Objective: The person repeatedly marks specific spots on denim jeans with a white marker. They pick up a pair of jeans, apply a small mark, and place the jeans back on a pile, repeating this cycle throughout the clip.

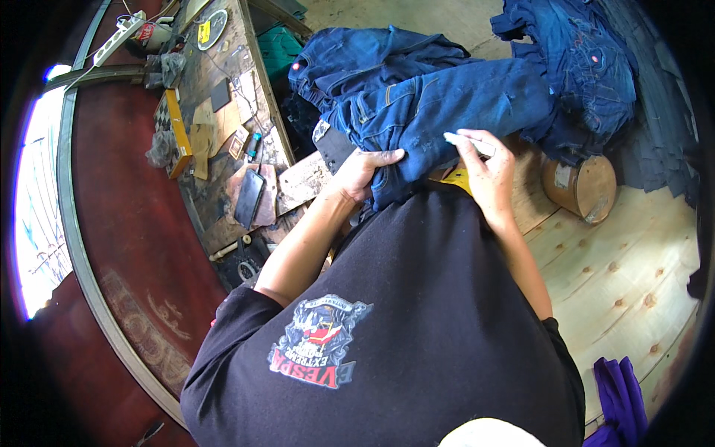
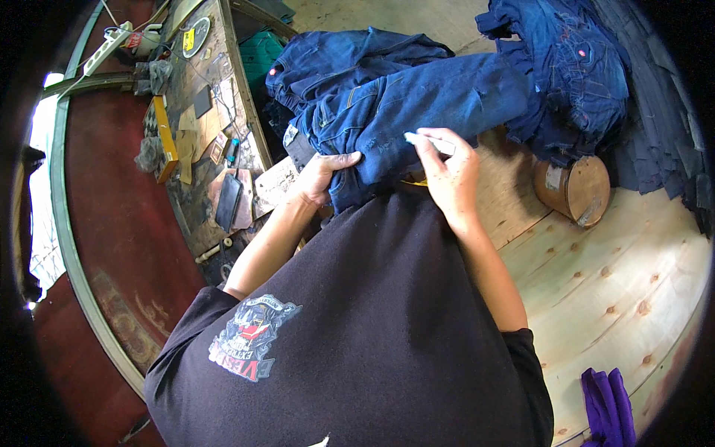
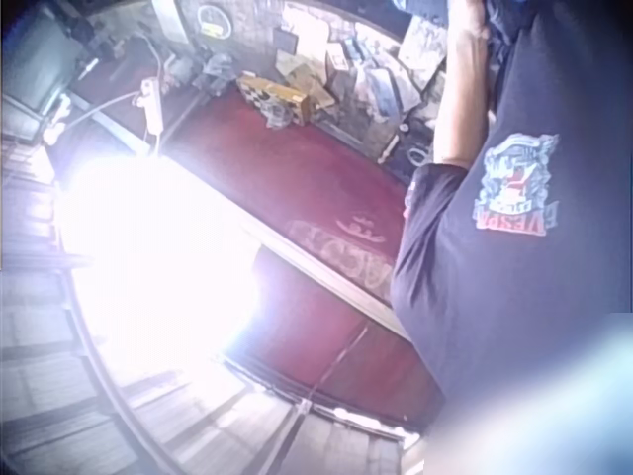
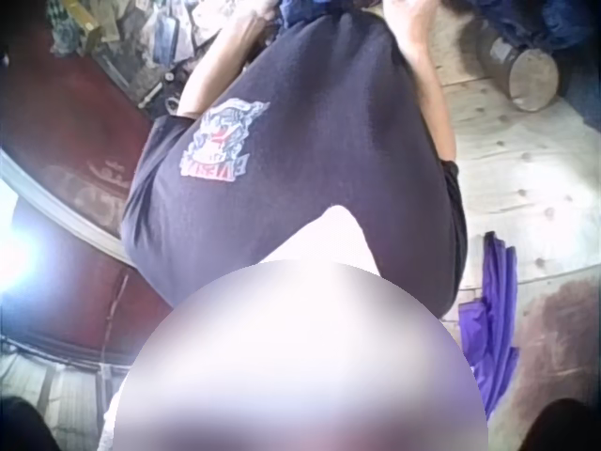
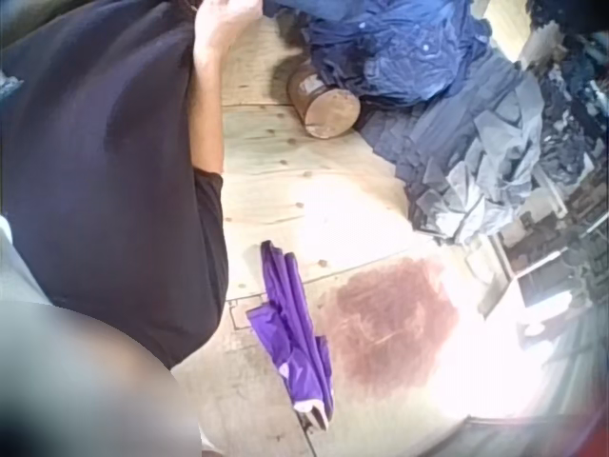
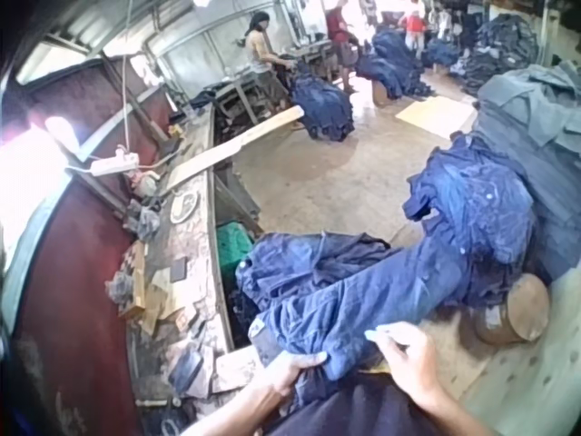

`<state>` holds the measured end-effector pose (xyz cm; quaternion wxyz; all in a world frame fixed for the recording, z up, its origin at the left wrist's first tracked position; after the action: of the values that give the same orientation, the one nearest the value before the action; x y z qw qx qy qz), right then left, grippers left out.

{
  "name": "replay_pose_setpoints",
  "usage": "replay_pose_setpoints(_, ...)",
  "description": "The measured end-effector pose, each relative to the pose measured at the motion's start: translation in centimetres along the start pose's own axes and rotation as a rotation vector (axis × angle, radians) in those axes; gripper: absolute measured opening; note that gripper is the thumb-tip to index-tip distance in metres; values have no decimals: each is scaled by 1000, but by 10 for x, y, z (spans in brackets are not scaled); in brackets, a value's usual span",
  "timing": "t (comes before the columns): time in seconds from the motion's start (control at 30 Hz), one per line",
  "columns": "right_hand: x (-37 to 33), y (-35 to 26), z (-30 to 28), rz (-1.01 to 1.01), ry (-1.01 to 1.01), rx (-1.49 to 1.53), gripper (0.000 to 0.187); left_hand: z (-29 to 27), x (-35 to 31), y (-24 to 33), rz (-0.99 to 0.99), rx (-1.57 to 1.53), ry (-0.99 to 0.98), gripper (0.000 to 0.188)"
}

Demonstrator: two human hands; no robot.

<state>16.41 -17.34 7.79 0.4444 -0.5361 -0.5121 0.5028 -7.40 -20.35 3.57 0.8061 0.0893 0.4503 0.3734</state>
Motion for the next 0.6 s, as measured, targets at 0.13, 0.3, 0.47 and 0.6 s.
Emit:
replay_pose_setpoints(0.13, 0, -15, 6, -66, 17, -27, 19, -1, -9, 3, 39, -24, 56, 51)
replay_pose_setpoints(0.3, -10, -43, 33, -341, -156, -223, 12, 1, -13, 1, 43, -67, 30, 50)
replay_pose_setpoints(0.47, -12, -42, 27, -259, -14, -116, 12, 1, -15, 2, 82, -28, -15, 48)
replay_pose_setpoints(0.6, -16, -45, 34, -326, -85, -161, 10, -3, -16, -1, 14, -14, 20, 47)
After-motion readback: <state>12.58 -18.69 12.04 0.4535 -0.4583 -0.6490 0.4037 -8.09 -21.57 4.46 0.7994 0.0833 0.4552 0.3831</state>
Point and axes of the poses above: each hand's wrist, its own x-axis towards the middle knuckle, its own z-axis out of the palm, y = z × x, the point moved 5 cm from there along x, towards the middle knuckle, and after that the axes turned 1 degree about x, right-handed, at the moved point
